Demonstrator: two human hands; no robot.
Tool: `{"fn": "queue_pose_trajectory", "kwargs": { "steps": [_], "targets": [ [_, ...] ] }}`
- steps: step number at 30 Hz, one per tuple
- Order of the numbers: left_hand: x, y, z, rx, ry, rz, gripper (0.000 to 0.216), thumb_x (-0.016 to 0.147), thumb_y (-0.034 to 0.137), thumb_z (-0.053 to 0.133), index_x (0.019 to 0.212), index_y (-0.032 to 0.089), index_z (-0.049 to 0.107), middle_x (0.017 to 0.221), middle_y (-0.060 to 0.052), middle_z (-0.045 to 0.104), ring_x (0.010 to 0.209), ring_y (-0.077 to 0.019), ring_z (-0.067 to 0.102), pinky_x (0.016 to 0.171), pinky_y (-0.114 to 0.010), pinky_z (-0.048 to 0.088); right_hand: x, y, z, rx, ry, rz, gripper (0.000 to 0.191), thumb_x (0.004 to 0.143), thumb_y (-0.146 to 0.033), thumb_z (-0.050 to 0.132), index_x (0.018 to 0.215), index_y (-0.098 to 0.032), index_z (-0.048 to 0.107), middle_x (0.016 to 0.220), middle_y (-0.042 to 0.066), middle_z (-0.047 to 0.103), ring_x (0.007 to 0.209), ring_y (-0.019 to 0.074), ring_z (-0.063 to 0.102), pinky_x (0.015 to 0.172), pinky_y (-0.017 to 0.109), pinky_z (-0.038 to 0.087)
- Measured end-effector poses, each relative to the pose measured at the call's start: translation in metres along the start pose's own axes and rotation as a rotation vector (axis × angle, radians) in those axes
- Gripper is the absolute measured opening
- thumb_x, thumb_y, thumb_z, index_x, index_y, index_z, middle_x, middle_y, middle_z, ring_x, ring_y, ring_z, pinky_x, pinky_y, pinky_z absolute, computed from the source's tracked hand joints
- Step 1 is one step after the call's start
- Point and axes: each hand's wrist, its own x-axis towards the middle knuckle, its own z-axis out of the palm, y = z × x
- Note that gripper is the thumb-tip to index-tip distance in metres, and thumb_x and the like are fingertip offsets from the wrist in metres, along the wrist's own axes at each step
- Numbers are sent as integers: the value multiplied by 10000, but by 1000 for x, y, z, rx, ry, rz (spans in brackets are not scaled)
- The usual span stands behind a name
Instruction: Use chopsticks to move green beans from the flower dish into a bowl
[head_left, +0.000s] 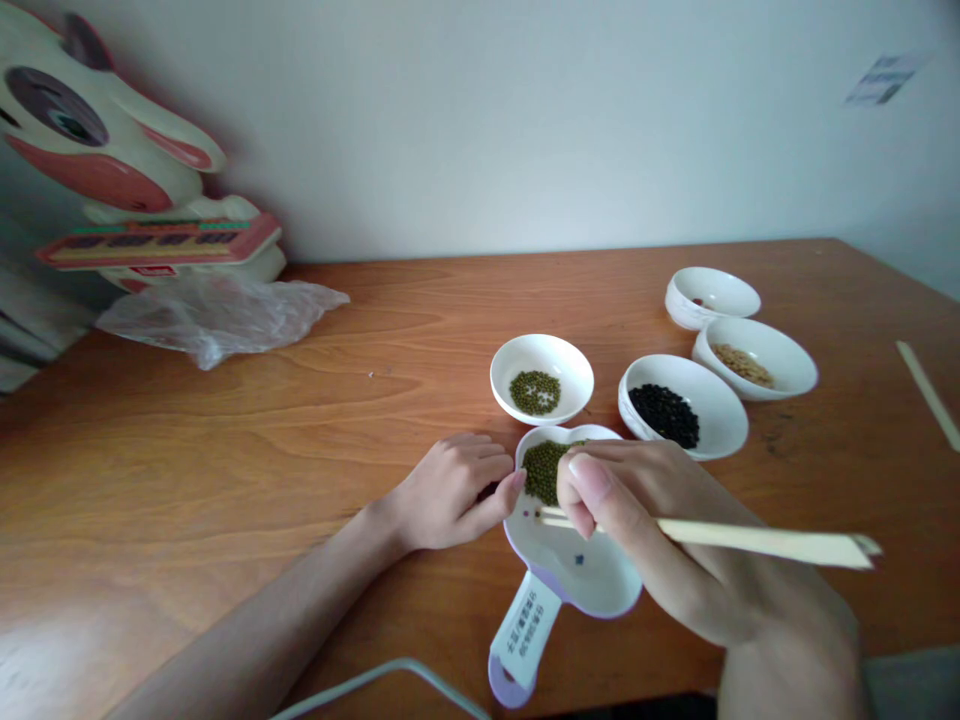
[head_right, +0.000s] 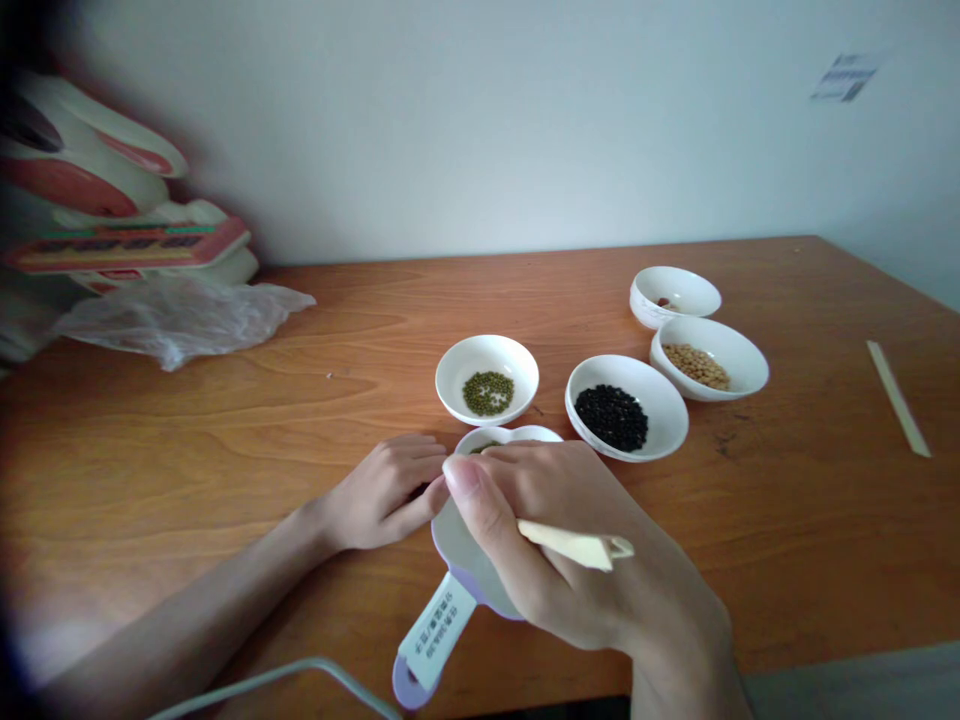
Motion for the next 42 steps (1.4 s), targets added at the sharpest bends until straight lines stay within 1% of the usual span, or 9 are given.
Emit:
{"fn": "queue_pose_trajectory", "kwargs": {
  "steps": [10,14,17,20,22,26,31,37,42],
  "targets": [
    [-1,2,-1,-9,-22,-4,398,1131,311,351,805,195,549,809,-43,648,745,-185,563,761,-337,417,2,1,-1,81,40,-23,399,1121,-268,401,735,-212,482,692,-48,550,647,113,542,691,311,380],
    [-1,2,-1,4,-15,-10,409,1131,319,349,774,200,510,767,-27,601,716,-177,534,731,-337,396,-6,7,-8,127,81,-48,417,1128,-343,361,750,-221,487,686,-30,536,635,135,530,662,326,378],
    [-1,1,-1,-2,-21,-19,407,1130,321,349,767,203,488,763,-23,585,713,-175,519,725,-336,391,-15,14,-13,196,231,-30,539,1133,-467,272,732,-226,538,686,1,550,633,162,509,626,347,352],
    [-1,1,0,-14,-20,-23,405,1130,323,348,764,205,475,753,-19,568,703,-174,503,709,-334,382,-16,21,-14,201,526,-10,663,1116,-576,221,684,-236,591,705,34,588,706,200,528,635,365,330],
    [-1,0,1,-17,-13,-24,402,1128,322,350,764,205,473,749,-16,563,698,-172,493,707,-337,377,-12,25,-12,192,674,-15,684,1099,-624,221,691,-247,621,722,45,595,765,224,547,657,375,332],
    [0,0,2,-11,-12,-16,401,1126,320,351,762,205,473,752,-18,573,700,-176,485,720,-344,375,-5,29,-12,216,727,34,666,1078,-663,251,728,-247,636,749,42,593,761,227,537,678,383,338],
    [-1,0,1,3,-17,-22,394,1128,318,348,774,204,481,769,-25,593,719,-181,499,729,-343,380,-13,24,-23,270,888,36,701,1087,-652,210,703,-253,639,745,42,611,773,237,553,681,382,370],
    [-1,0,1,-7,-13,-15,390,1126,305,356,774,202,485,764,-27,586,718,-180,510,712,-334,390,-29,15,-36,231,915,69,744,1095,-621,142,661,-269,634,674,48,598,678,246,520,654,401,356],
    [-1,1,1,-13,-14,-20,403,1132,307,344,772,202,492,765,-33,598,728,-184,523,723,-329,400,-64,22,-23,131,850,182,813,1043,-726,80,680,-252,632,678,58,580,734,255,553,631,383,357]
  ]
}}
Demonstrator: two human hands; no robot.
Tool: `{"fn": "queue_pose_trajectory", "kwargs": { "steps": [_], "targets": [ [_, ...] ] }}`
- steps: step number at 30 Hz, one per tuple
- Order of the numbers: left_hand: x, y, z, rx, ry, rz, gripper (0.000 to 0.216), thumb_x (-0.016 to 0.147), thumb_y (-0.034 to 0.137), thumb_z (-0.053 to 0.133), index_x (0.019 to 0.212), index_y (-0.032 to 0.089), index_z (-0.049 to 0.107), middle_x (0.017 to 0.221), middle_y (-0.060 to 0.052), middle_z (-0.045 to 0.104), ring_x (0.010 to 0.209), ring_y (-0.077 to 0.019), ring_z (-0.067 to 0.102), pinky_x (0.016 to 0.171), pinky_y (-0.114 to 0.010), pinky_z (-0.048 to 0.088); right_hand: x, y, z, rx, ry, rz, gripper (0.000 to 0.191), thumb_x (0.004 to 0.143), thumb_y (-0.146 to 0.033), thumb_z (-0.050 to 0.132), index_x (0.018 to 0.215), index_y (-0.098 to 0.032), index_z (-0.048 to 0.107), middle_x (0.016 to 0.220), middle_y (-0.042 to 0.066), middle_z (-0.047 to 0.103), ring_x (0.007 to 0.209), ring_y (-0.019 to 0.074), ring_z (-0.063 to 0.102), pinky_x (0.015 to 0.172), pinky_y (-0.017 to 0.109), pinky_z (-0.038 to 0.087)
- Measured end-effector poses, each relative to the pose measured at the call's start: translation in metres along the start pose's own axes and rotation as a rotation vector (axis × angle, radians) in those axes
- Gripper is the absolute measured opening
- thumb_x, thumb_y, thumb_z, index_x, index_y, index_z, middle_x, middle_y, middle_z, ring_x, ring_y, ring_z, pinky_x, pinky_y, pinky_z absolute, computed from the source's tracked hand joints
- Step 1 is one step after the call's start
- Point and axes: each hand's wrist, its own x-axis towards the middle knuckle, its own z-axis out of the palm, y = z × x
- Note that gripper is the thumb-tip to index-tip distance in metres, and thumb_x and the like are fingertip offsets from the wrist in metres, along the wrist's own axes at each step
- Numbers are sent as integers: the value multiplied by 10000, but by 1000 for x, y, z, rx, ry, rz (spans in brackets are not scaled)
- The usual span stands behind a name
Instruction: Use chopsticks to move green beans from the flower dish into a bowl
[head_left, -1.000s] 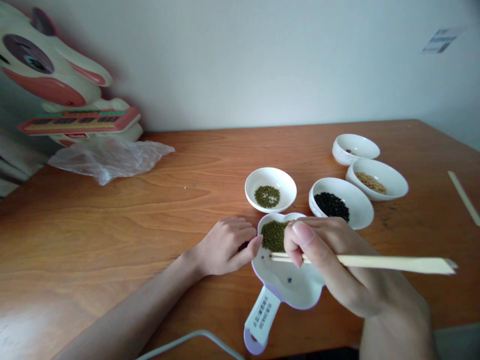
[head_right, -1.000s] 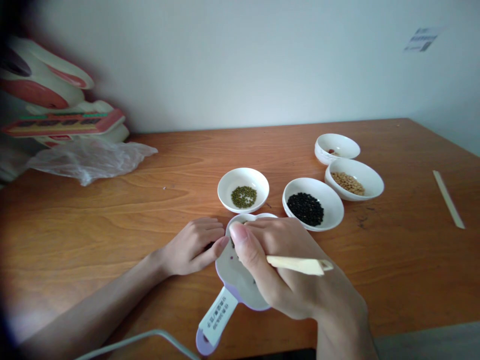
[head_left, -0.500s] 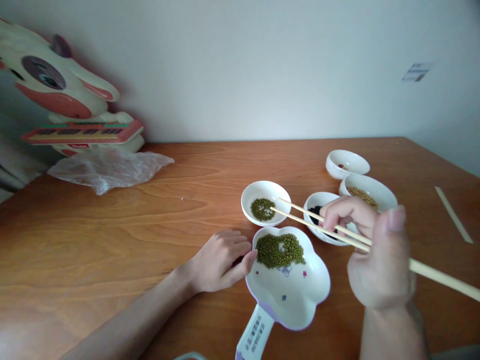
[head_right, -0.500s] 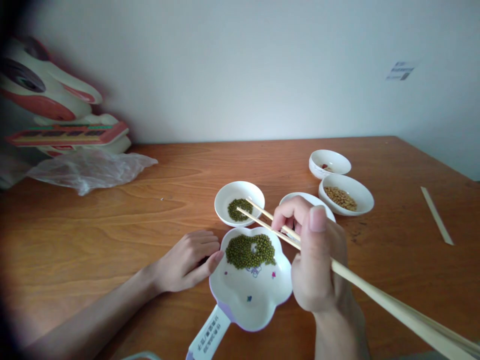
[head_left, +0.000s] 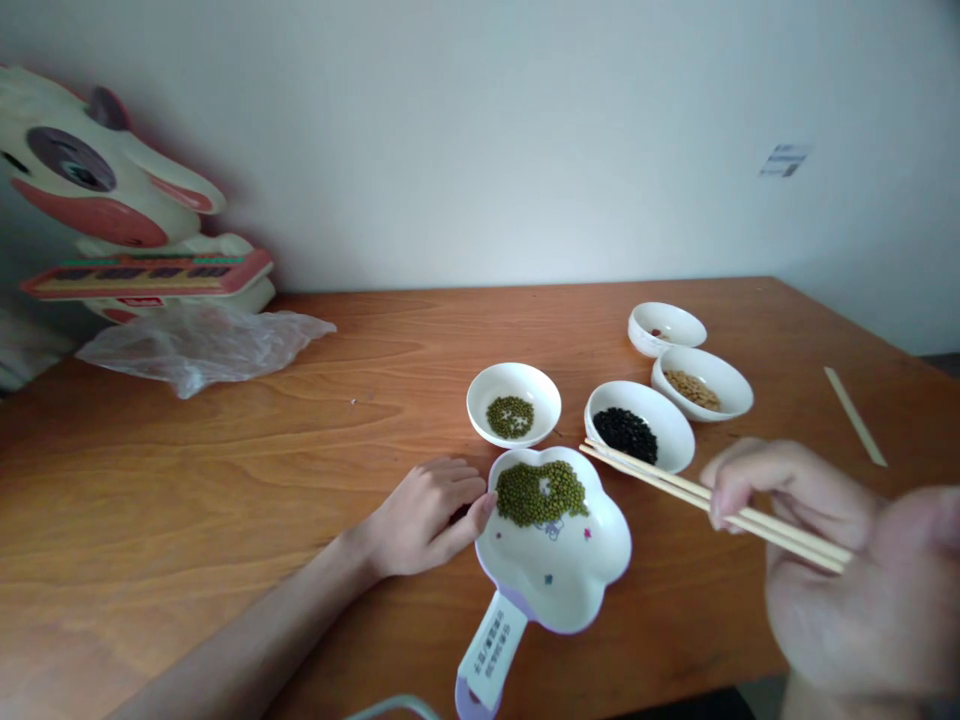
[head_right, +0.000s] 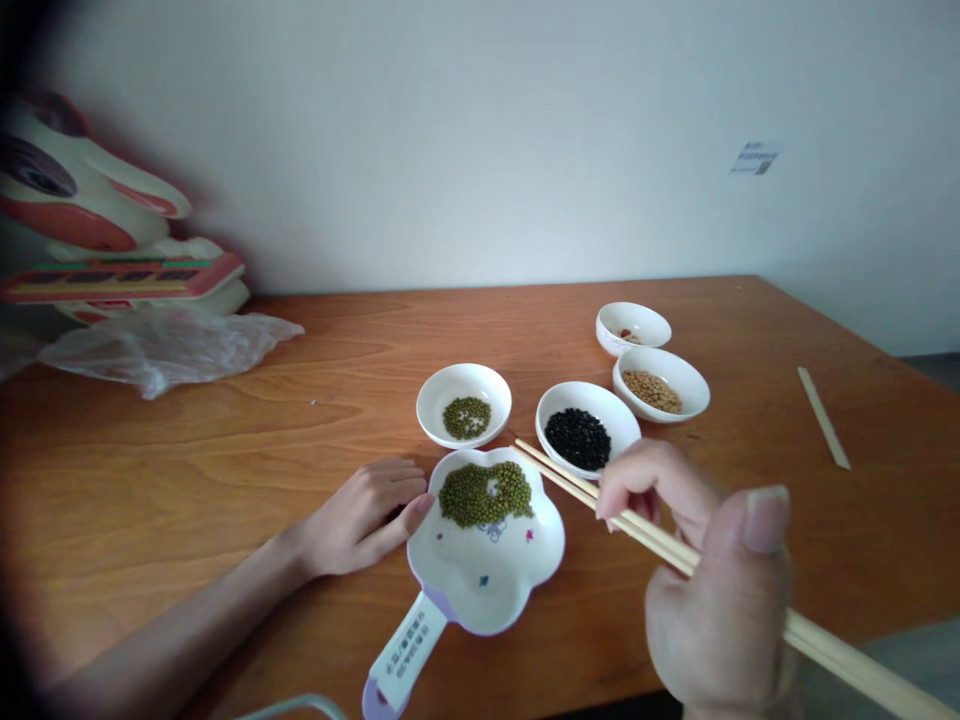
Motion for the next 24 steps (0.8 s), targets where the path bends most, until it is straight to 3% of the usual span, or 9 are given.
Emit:
{"fn": "queue_pose_trajectory", "kwargs": {
  "steps": [4,7,11,15,24],
  "targets": [
    [0,1,-1,-8,-1,11,398,1129,307,347,777,203,500,768,-35,607,730,-186,523,733,-335,402,-41,25,-12,-48,-8,61,764,1060,-691,154,696,-239,650,768,70,641,781,250,583,612,362,385],
    [0,1,-2,-12,0,9,398,1127,309,356,774,202,505,765,-33,603,726,-185,525,732,-333,407,-65,38,-17,-58,-19,78,778,1055,-696,152,658,-235,638,713,71,629,731,245,595,569,349,403],
    [1,1,-2,-15,0,8,403,1128,304,362,767,200,508,758,-28,593,716,-176,526,713,-321,409,-81,48,-15,-32,-115,110,779,1054,-697,150,695,-230,661,717,70,640,671,229,599,533,332,420],
    [1,1,-1,-2,1,14,409,1129,309,358,765,199,508,753,-24,586,706,-175,527,712,-320,410,-89,56,-7,-14,-123,122,722,1055,-689,196,783,-228,681,753,53,623,592,193,536,529,329,415],
    [0,-1,-1,-9,-6,17,410,1134,318,354,773,197,505,766,-23,595,720,-174,533,722,-318,409,-90,45,20,121,207,132,796,1036,-753,177,718,-223,679,749,63,623,741,237,594,662,363,442]
  ]
}}
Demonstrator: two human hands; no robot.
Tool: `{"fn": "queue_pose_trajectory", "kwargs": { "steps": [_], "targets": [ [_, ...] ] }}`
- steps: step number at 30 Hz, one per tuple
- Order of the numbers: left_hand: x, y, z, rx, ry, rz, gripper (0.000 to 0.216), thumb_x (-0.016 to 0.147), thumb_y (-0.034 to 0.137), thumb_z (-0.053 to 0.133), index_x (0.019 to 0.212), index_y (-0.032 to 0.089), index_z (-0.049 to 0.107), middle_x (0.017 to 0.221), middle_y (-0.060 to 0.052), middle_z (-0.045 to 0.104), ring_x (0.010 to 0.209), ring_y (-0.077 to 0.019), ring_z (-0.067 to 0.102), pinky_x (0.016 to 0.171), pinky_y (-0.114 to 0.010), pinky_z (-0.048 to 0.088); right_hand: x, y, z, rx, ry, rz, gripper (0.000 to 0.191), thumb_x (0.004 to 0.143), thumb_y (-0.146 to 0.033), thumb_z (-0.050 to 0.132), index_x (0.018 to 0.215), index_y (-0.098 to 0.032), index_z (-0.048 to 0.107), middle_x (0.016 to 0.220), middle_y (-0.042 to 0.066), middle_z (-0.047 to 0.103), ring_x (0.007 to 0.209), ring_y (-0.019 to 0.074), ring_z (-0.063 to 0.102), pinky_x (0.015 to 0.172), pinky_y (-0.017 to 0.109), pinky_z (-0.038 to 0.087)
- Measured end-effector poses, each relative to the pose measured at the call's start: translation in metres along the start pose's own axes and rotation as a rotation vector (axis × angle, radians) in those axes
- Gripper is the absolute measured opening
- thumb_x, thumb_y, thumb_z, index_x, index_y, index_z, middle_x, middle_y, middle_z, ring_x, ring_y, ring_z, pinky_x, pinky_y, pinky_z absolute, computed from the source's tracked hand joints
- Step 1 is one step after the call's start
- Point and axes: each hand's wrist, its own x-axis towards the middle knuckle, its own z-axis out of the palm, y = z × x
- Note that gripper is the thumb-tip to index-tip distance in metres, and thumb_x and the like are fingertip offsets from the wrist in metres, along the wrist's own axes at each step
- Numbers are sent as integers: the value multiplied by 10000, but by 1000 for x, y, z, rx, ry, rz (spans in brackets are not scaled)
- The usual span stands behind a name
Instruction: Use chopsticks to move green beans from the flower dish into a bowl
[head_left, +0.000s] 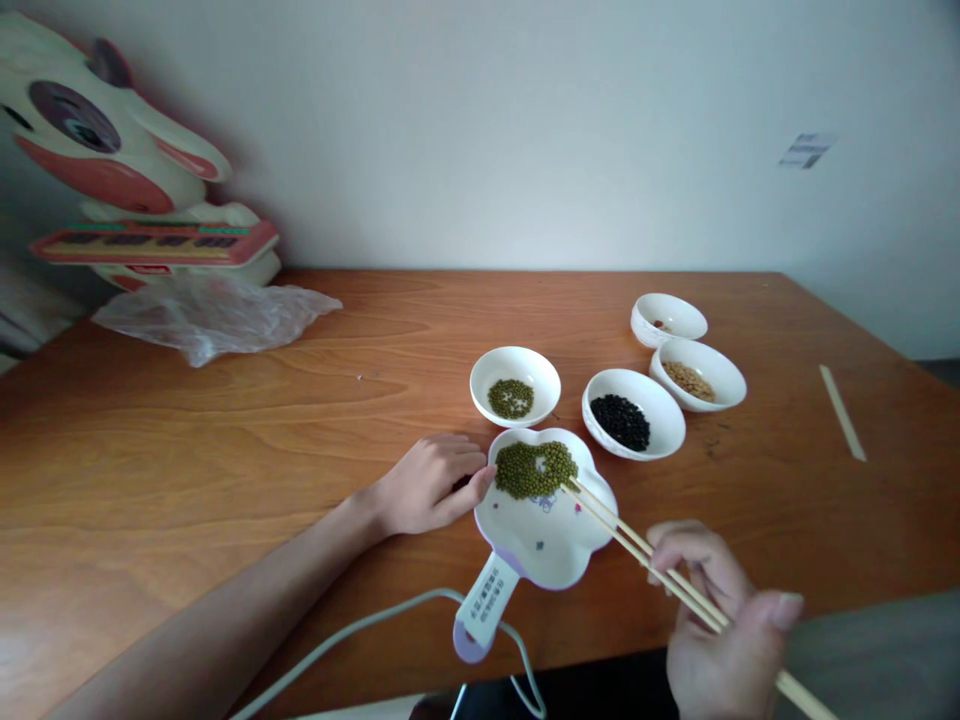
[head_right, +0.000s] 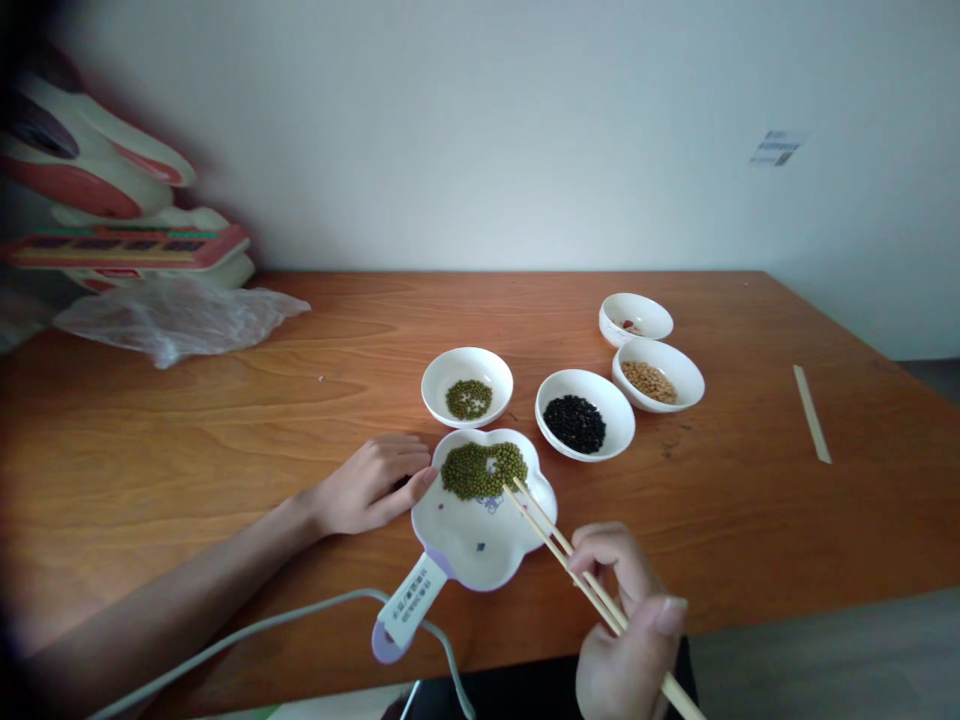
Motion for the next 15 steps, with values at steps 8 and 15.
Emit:
{"fn": "queue_pose_trajectory", "kwargs": {
  "steps": [8,15],
  "targets": [
    [0,0,0,12,-3,-9,425,1134,325,344,773,195,526,765,-32,620,720,-180,553,737,-331,420,4,19,22,210,126,-60,768,1028,-762,211,703,-244,676,551,13,537,528,189,497,515,321,371],
    [1,1,0,25,8,-6,422,1128,323,349,768,197,529,753,-32,624,707,-180,558,725,-327,428,1,19,25,105,28,-34,718,1040,-699,311,683,-225,715,596,38,598,529,174,498,481,313,377]
  ]
}}
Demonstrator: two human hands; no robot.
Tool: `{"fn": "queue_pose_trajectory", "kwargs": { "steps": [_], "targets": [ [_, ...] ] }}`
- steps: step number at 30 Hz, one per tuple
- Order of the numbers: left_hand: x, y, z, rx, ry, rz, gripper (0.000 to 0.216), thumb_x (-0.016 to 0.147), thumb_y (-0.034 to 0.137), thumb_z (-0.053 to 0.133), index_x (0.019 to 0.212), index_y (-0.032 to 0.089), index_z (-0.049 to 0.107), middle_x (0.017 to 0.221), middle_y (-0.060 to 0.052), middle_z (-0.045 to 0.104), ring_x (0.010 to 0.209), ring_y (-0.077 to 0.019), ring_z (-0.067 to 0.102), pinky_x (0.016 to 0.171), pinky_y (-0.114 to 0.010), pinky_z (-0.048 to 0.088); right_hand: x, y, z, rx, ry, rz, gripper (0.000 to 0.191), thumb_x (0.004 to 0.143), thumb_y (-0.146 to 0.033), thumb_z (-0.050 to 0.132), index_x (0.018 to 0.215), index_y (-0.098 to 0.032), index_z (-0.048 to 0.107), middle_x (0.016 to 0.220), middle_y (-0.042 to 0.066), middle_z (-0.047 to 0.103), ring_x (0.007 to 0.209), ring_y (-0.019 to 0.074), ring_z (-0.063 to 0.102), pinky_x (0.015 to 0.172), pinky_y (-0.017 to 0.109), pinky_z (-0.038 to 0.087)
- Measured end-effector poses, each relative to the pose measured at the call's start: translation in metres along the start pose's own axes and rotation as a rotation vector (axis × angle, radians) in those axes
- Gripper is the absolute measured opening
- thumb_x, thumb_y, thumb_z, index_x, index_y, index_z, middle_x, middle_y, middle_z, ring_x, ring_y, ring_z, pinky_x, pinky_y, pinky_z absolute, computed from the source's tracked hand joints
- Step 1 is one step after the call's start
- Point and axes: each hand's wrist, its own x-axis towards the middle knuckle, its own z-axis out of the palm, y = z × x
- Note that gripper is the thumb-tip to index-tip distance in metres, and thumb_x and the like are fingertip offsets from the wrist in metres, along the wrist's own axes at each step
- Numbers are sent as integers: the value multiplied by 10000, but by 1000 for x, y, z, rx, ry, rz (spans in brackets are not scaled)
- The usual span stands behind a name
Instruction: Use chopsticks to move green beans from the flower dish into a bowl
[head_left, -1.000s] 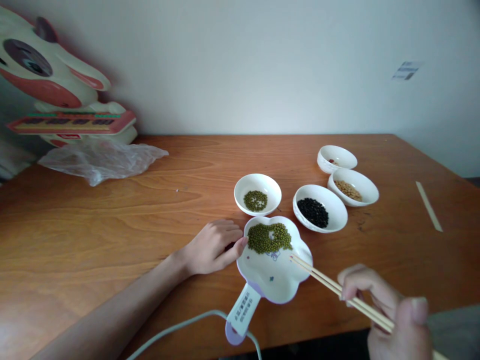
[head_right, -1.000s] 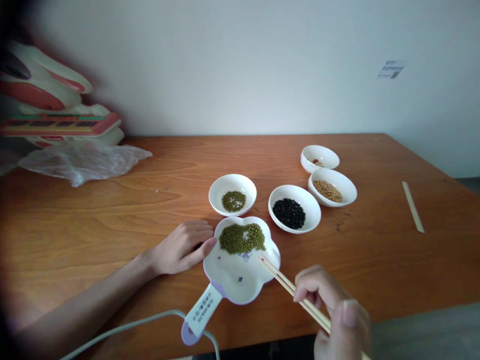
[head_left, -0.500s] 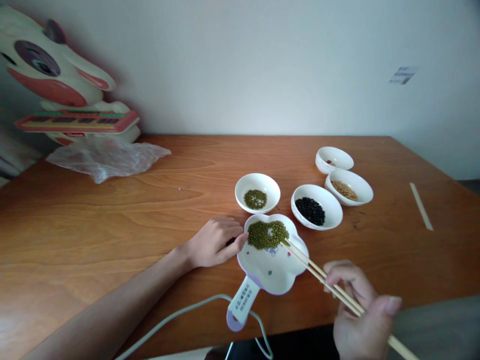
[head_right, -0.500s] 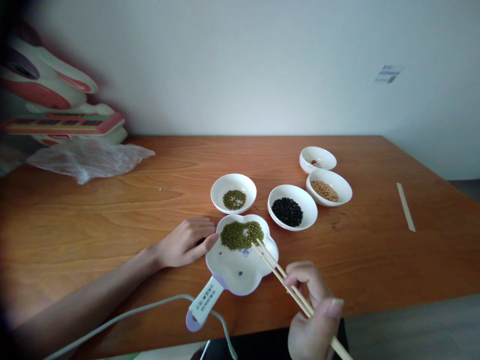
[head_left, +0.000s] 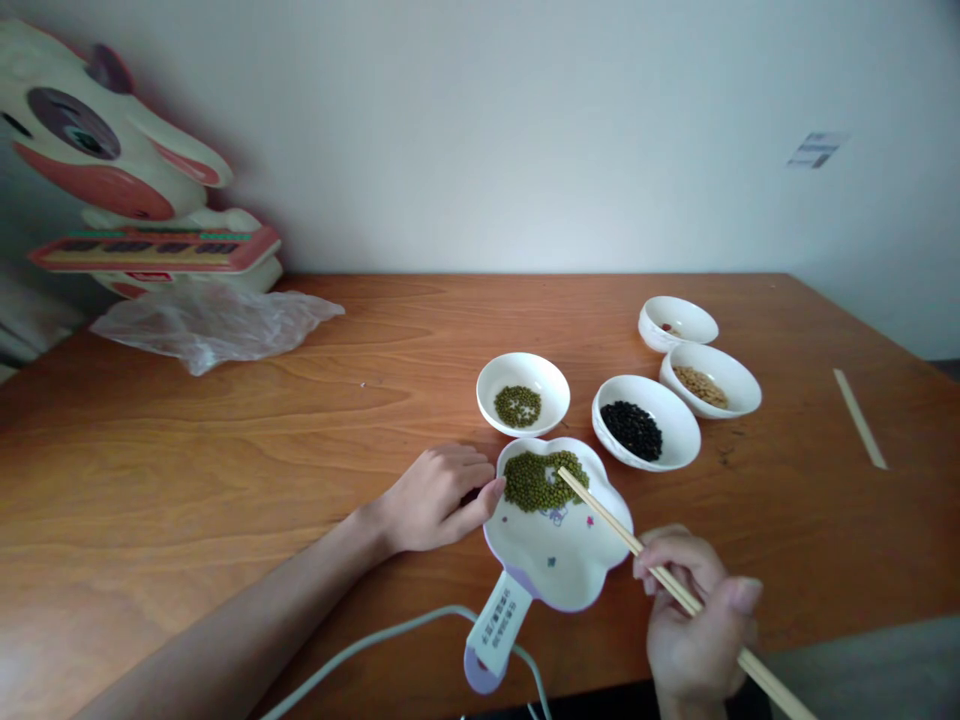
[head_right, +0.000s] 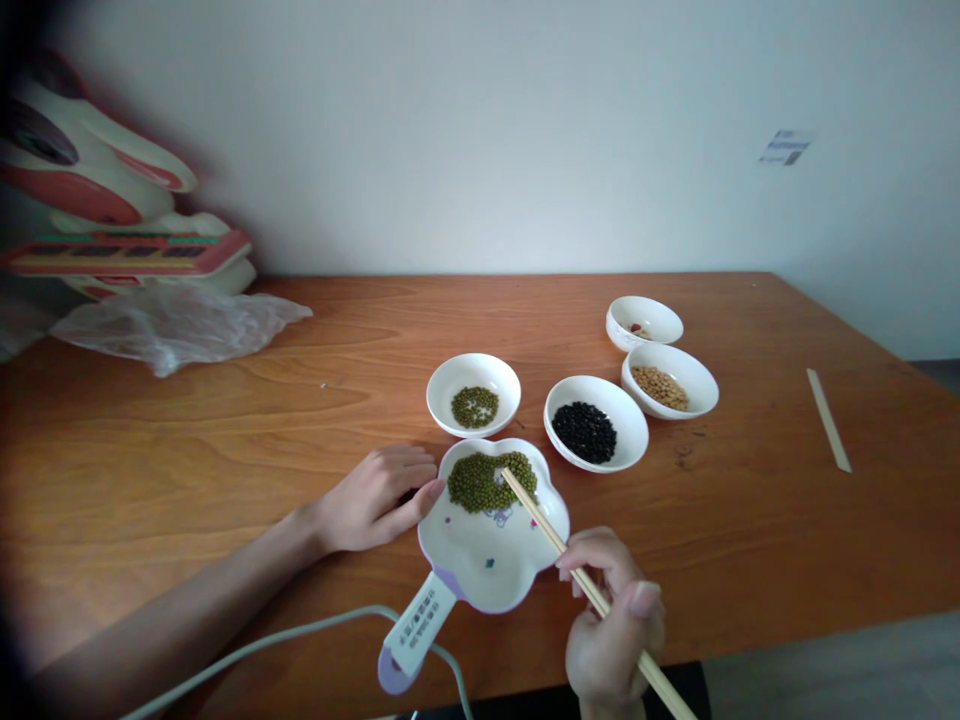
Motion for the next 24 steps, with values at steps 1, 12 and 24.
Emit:
{"fn": "queue_pose_trajectory", "kwargs": {
  "steps": [1,12,24],
  "targets": [
    [0,0,0,2,-1,-1,423,1128,323,347,767,198,529,755,-33,625,707,-180,558,724,-328,427,0,0,0,-13,-5,3,714,1041,-689,314,681,-221,715,608,42,605,532,175,502,485,317,378],
    [0,-1,2,2,6,8,434,1129,321,342,762,200,539,747,-31,632,686,-175,562,703,-326,428,-2,-1,2,-29,45,20,716,1039,-690,313,659,-218,695,624,44,593,556,185,513,519,329,379],
    [-1,-2,6,-11,14,-23,450,1132,334,332,737,205,505,705,-31,615,658,-178,530,690,-325,405,-3,-2,6,-69,12,10,738,1037,-725,236,697,-220,653,660,32,555,608,192,502,553,331,391]
  ]
}}
